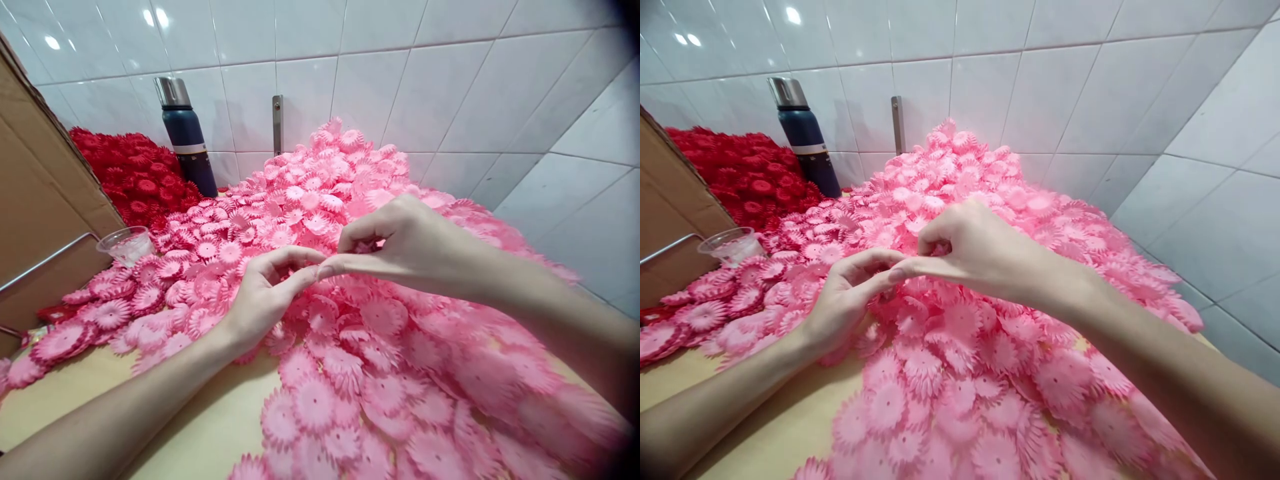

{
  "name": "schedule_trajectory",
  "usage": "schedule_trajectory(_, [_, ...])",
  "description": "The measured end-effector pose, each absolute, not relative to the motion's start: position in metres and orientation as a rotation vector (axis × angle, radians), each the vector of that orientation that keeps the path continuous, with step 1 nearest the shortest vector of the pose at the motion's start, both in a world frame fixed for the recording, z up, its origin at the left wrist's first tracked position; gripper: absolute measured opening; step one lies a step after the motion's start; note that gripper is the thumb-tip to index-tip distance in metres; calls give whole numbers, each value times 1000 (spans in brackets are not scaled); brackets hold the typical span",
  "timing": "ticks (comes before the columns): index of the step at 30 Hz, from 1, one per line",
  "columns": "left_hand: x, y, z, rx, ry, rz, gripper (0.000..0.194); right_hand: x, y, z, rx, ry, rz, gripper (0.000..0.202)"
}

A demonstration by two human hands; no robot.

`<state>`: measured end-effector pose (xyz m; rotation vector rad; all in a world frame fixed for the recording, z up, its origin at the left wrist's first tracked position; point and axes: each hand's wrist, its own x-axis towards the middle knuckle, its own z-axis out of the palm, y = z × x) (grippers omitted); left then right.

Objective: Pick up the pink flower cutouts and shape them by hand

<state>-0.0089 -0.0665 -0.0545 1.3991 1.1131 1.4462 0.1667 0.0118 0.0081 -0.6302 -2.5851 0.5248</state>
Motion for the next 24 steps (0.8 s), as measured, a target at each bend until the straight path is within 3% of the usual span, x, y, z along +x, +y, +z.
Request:
schedule_trajectory(3, [-9, -66, -56, 1382, 1109, 1466, 13, 168, 16, 8, -677, -2558, 237, 52])
schedule_trajectory(6, [-9, -67, -57, 1374, 1085, 1470, 21, 170, 20, 7, -616, -2567, 46, 41])
schedule_trajectory(12, [-9, -67, -57, 1405, 1103, 1488, 38, 169, 16, 10, -448, -2676, 402, 16])
schedule_trajectory(16, [-9, -66, -57, 1417, 1096, 1477, 35, 168, 11, 14, -540, -2543, 523, 9])
schedule_trajectory(21, [-11, -66, -58, 1310, 1053, 1496, 30, 170, 10, 15, -563, -2419, 699, 19])
schedule_trajectory(24, [-12, -64, -59, 1195, 978, 1545, 34, 171, 13, 14, -588, -2464, 533, 16])
